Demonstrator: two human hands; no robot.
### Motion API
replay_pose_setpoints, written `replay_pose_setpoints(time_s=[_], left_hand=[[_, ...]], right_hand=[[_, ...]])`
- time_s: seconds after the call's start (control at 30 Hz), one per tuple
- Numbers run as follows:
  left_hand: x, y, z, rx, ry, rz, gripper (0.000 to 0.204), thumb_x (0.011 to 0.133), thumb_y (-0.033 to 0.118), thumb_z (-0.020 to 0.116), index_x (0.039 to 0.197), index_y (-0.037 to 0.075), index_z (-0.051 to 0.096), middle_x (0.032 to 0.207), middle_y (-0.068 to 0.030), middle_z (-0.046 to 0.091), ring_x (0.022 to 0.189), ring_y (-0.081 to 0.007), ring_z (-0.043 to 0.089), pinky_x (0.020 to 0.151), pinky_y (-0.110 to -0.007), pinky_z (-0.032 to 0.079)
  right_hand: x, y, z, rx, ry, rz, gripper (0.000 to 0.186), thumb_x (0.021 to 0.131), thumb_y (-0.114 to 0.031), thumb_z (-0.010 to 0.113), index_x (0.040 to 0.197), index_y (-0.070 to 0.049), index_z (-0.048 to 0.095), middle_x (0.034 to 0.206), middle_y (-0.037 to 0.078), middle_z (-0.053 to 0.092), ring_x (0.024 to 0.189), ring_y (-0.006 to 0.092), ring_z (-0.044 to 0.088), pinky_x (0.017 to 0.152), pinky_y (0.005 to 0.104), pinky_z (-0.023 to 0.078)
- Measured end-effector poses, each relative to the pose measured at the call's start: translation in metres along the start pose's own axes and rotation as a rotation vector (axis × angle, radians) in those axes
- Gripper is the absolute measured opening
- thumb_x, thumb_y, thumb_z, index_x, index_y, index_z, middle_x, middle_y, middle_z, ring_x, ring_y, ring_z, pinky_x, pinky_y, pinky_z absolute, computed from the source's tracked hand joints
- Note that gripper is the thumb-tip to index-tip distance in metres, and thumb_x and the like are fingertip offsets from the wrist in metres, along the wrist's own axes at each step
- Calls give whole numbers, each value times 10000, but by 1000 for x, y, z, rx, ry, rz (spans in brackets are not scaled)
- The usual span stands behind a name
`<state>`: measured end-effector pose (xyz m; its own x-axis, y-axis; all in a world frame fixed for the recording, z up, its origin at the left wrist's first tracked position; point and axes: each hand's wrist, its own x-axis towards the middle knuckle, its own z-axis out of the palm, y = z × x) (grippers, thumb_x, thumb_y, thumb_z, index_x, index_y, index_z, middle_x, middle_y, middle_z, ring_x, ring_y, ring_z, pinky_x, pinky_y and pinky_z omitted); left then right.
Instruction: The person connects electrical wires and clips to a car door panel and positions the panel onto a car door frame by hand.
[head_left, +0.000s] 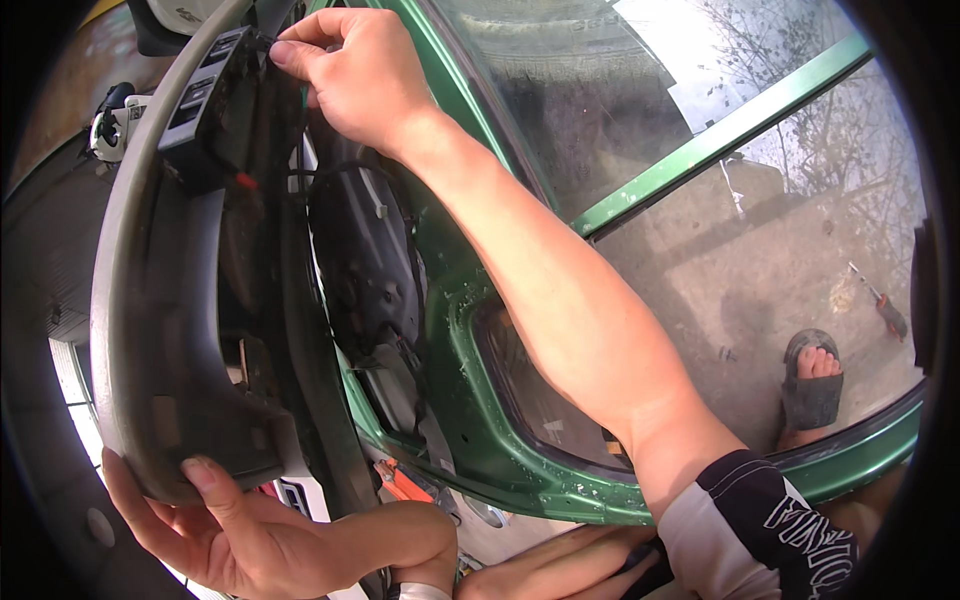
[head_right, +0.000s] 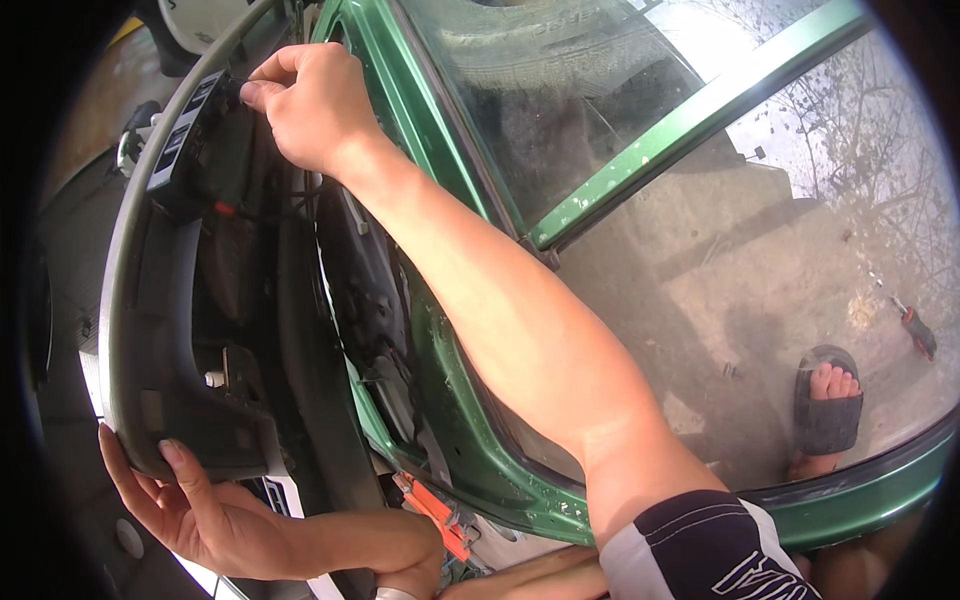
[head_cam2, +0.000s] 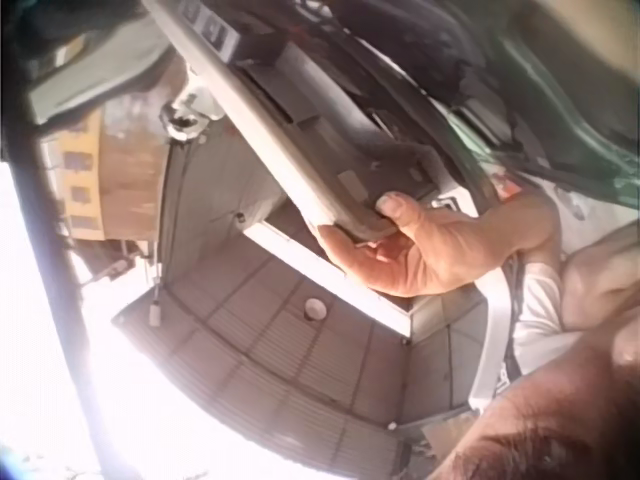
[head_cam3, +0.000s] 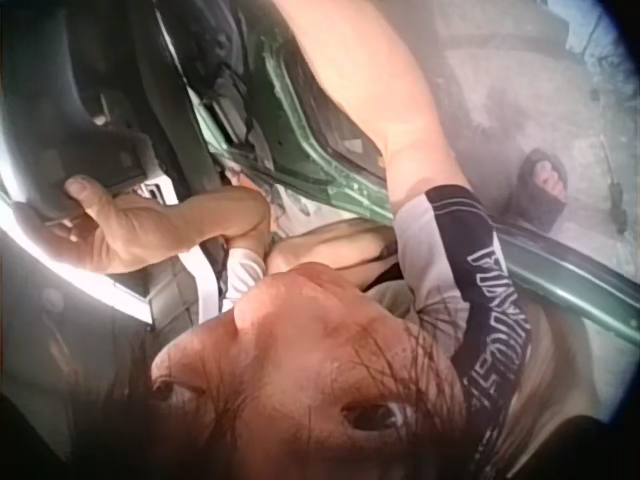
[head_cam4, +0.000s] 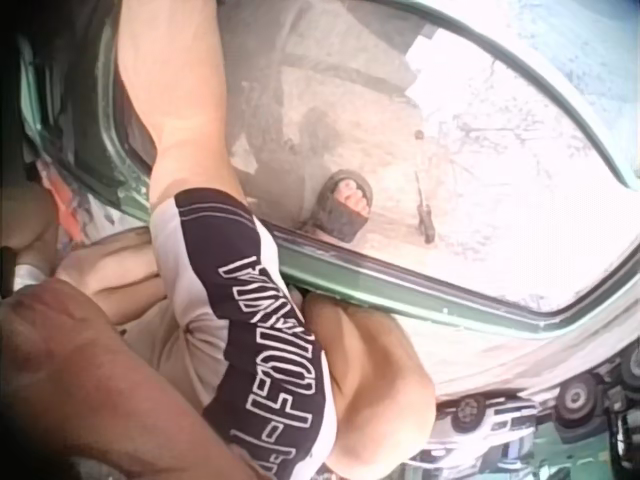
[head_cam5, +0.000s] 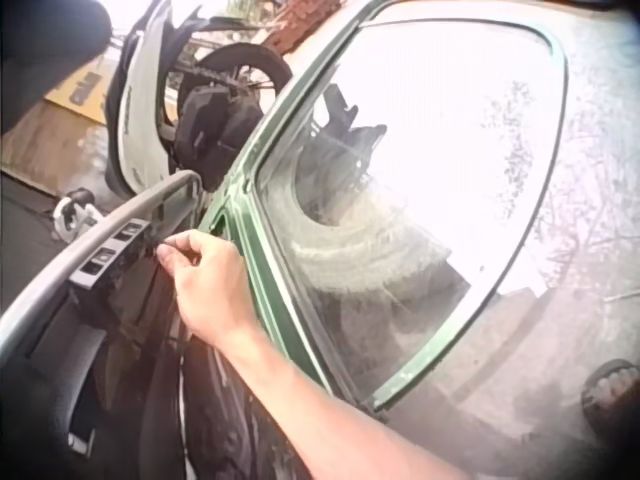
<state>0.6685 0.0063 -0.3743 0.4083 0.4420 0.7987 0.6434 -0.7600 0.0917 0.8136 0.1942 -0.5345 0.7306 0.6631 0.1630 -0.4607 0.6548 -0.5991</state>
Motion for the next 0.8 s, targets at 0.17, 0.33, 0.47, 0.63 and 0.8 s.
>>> replay_pose_setpoints(time_s=[0.17, 0.33, 0.47, 0.63, 0.8], left_hand=[[-1, -4, -10, 4, -43, 11, 429, 928, -79, 675, 1351, -53, 612, 1166, -100, 660, 834, -70, 563, 762, -170, 443], [-3, -4, -7, 12, -20, 40, 405, 936, -67, 676, 1337, -65, 619, 1255, -89, 640, 761, -46, 489, 716, -164, 412], [-4, -5, -2, 42, 22, 65, 388, 947, -54, 669, 1332, -71, 620, 1274, -89, 641, 733, -41, 444, 698, -163, 392], [-2, -6, -7, -24, -39, 50, 431, 946, -83, 640, 1374, -70, 587, 1114, -34, 610, 722, -45, 382, 687, -177, 354], [-6, 0, 2, -41, 21, 19, 460, 935, -108, 631, 1390, -68, 574, 1040, -13, 572, 729, -43, 370, 685, -181, 347]], right_hand=[[-3, -8, -5, 226, -18, 224, 164, 940, -117, 715, 969, 41, 747, 800, 109, 748, 639, 138, 666, 594, 288, 548], [-2, 2, -10, 553, -119, 316, 239, 994, -184, 674, 998, 48, 732, 853, 118, 742, 638, 135, 635, 597, 295, 548], [-3, 11, -12, 818, -283, 444, 279, 995, -237, 684, 1009, 36, 735, 924, 114, 736, 686, 126, 607, 644, 280, 536], [-1, 18, -13, 624, -319, 273, 330, 831, -239, 858, 1027, 13, 776, 905, 86, 744, 711, 126, 629, 629, 267, 493], [-11, 2, 5, 360, -272, 214, 285, 824, -177, 827, 983, 52, 767, 839, 100, 749, 654, 137, 679, 602, 273, 505]])
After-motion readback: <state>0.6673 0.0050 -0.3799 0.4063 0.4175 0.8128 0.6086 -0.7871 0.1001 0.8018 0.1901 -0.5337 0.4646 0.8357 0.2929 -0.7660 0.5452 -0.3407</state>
